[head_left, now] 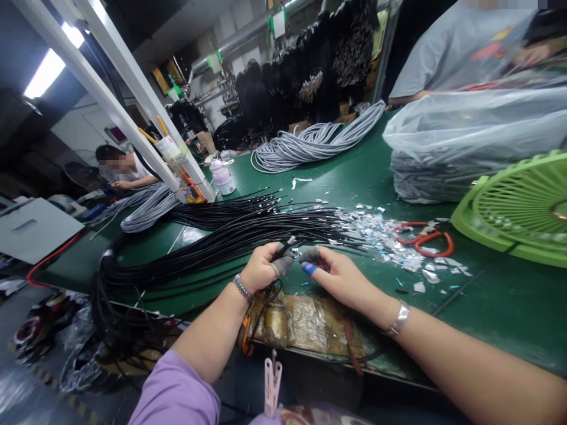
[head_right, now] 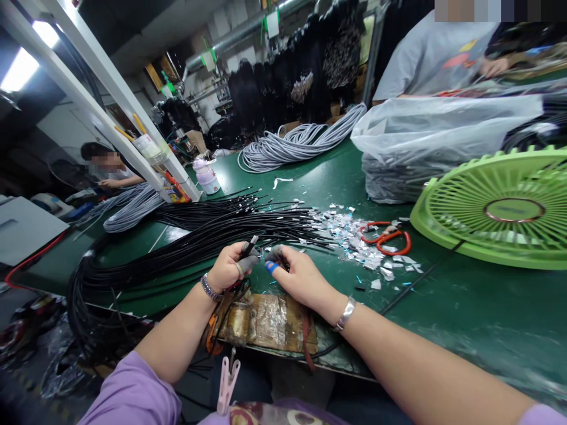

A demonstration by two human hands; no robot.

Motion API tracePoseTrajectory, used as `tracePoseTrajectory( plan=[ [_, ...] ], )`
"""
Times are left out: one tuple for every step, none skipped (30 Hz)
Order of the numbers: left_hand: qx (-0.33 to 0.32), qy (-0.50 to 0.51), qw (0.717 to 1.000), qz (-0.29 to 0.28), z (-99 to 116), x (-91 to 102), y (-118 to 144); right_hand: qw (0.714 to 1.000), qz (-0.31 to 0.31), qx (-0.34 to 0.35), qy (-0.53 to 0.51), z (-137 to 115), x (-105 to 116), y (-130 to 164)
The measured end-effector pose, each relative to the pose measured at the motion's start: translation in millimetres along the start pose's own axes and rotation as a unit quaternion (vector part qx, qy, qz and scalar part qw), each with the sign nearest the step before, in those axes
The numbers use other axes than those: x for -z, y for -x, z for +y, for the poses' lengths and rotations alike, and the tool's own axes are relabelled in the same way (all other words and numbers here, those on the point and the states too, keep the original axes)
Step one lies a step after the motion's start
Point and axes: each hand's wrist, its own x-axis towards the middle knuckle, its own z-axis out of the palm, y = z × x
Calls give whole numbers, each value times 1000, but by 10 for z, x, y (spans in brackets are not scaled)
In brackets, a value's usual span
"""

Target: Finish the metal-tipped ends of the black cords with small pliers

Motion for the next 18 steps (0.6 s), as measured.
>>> tracePoseTrajectory(
  plan=[
    [-9, -3, 1000, 2, -2, 1, -1, 1000, 2, 3, 6, -11, -3, 7],
    [-18, -9, 1000, 4, -2, 1, -2, 1000, 4, 9, 15, -23, -9, 15],
    [-27, -16, 999, 6, -2, 0, -2, 999, 8, 16, 27, -35, -15, 24],
    [-36, -25, 999, 7, -1, -2, -2, 999, 12, 24, 41, -47, -21, 34],
    [-45, -35, 998, 7, 1, -3, -2, 998, 15, 33, 54, -58, -26, 43],
    [-53, -45, 998, 7, 1, -5, -1, 997, 16, 43, 67, -68, -31, 52],
    [-61, -54, 997, 5, 2, -5, 0, 995, 15, 52, 80, -77, -34, 58],
    [-66, -63, 996, 2, 3, -5, 2, 994, 12, 60, 91, -84, -37, 63],
    [-70, -71, 995, -1, 4, -4, 3, 993, 9, 67, 101, -89, -39, 65],
    [-73, -77, 994, -5, 5, -3, 4, 991, 5, 72, 110, -94, -40, 66],
    [-76, -83, 994, -9, 5, -1, 6, 990, 2, 76, 119, -97, -40, 64],
    [-79, -87, 993, -11, 6, 1, 7, 989, 0, 76, 129, -100, -39, 61],
    [-81, -91, 992, -13, 5, 4, 7, 987, -1, 73, 140, -103, -36, 58],
    [-84, -94, 992, -13, 4, 6, 7, 986, -2, 68, 151, -104, -31, 55],
    [-85, -99, 991, -13, 2, 7, 7, 985, 0, 61, 164, -105, -26, 53],
    [-87, -105, 991, -15, -2, 9, 6, 983, 1, 55, 178, -104, -19, 52],
    [-89, -113, 989, -17, -6, 11, 5, 980, 3, 53, 192, -102, -11, 51],
    [-92, -122, 988, -19, -11, 13, 4, 977, 2, 55, 207, -99, -2, 51]
  ],
)
